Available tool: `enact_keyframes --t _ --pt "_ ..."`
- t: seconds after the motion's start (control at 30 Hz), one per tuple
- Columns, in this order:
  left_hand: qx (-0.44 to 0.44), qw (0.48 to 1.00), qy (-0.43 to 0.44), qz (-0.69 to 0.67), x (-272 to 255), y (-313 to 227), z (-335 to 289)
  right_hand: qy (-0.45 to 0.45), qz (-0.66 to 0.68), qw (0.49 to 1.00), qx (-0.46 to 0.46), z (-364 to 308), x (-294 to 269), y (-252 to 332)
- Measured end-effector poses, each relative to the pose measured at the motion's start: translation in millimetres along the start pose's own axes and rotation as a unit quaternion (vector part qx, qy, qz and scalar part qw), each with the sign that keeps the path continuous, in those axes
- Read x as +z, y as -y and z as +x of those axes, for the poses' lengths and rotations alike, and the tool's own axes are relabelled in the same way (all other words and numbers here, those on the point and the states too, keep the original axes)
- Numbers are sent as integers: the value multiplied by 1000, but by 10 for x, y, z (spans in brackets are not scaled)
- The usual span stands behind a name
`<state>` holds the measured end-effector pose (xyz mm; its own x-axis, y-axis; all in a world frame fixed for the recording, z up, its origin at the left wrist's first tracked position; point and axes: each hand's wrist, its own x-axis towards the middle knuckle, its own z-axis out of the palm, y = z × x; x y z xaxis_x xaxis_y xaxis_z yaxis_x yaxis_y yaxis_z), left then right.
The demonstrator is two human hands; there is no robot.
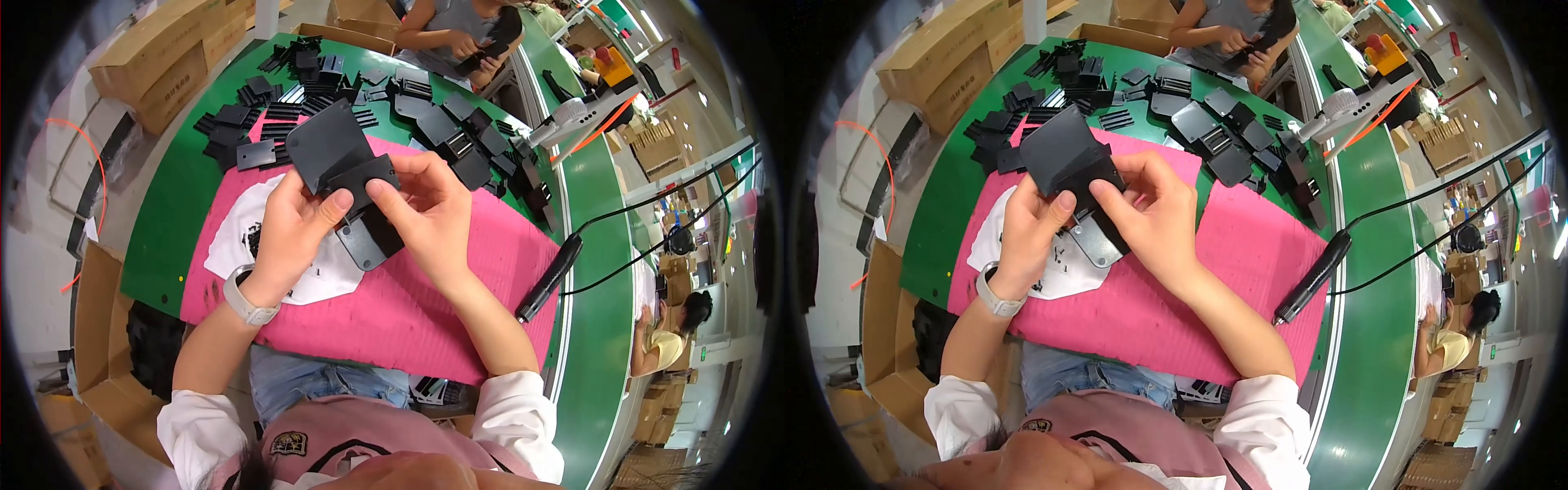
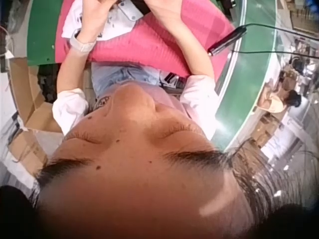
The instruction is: Attaching small plastic clips to a base plate using an electric screwdriver on a factory assembly line.
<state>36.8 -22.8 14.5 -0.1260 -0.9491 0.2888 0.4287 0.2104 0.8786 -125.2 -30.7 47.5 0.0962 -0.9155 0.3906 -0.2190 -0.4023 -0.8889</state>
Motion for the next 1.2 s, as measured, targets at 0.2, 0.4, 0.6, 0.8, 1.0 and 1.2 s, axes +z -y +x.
enact_keyframes --t 0.2,0.4,0.6,0.8,1.0,1.2 --pt "-41 999 11 -16 -44 8 2 22 177 974 141 33 -139 106" --pt "-34 999 -6 -37 -12 11 -17 -22 5 999 46 -74 -26 68" --pt "-45 999 28 12 -61 37 -10 -20 -307 947 -96 -23 -103 44" --pt "-147 978 142 33 -108 -151 7 130 50 976 169 -116 -231 91" --pt "99 880 58 461 -523 -312 -46 152 -20 931 332 -468 -829 -146" --pt "106 793 114 589 -656 -136 -189 94 -245 937 229 -651 -771 -268"
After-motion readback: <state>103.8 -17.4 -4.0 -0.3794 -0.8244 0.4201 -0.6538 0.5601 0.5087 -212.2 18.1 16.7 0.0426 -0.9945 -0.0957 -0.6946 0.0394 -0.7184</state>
